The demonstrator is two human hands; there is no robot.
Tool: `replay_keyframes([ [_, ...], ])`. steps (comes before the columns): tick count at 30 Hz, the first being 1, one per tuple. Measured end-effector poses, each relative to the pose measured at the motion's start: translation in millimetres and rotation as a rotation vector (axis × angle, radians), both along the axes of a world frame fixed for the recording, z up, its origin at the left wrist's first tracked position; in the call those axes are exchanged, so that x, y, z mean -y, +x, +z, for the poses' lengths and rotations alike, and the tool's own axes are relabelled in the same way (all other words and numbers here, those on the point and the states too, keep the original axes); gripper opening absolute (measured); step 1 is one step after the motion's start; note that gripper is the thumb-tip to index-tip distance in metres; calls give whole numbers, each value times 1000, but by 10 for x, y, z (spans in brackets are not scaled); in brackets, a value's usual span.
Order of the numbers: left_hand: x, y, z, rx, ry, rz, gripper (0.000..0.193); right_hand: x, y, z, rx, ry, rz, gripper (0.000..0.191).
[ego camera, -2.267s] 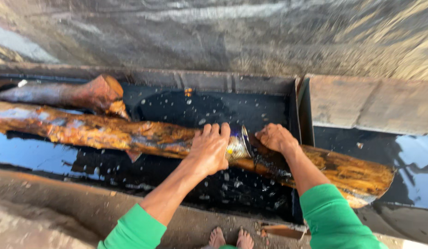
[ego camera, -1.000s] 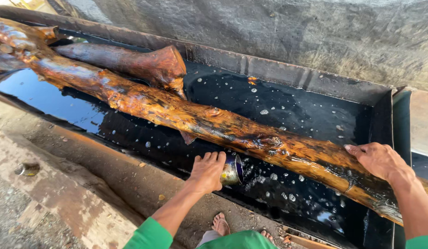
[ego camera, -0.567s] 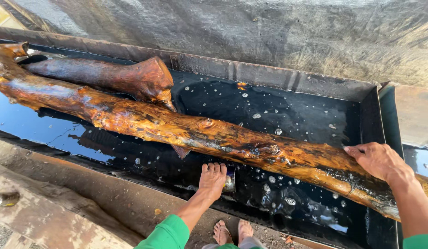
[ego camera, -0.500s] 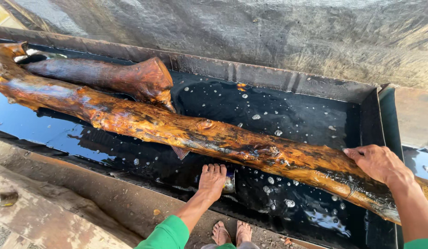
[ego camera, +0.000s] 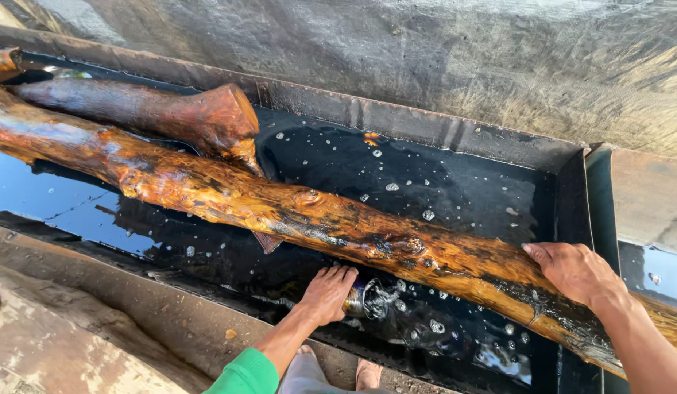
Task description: The person scrubs a large, irregular wooden log with a metal can filled with liquid in a water-filled trough. They repeatedly dip the can into the water and scrub the log's surface, moving along its length to clean different sections.
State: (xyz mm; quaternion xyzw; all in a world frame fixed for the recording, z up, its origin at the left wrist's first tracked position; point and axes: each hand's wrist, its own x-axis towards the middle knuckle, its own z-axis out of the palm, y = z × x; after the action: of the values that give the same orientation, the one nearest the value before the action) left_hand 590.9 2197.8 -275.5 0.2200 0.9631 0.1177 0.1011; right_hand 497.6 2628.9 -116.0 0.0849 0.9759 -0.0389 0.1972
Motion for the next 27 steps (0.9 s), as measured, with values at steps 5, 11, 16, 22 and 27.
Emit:
replay_keyframes([
  [5,105,42,372,116,283,-14,102,185,-36,5,-92,-72,48,53],
  [11,283,199,906,230,520,52,106,905,-137,-207,-223,-207,162,59],
  [16,442,276,1426,171,480,114,106,1501,-249,-264,-4,-242,145,62],
  [22,559,87,1770,99,318,198,112,1587,-336,-304,90,-277,162,60],
  [27,484,-108,1895,-28,277,189,107,1482,-366,-400,74,-329,203,54],
])
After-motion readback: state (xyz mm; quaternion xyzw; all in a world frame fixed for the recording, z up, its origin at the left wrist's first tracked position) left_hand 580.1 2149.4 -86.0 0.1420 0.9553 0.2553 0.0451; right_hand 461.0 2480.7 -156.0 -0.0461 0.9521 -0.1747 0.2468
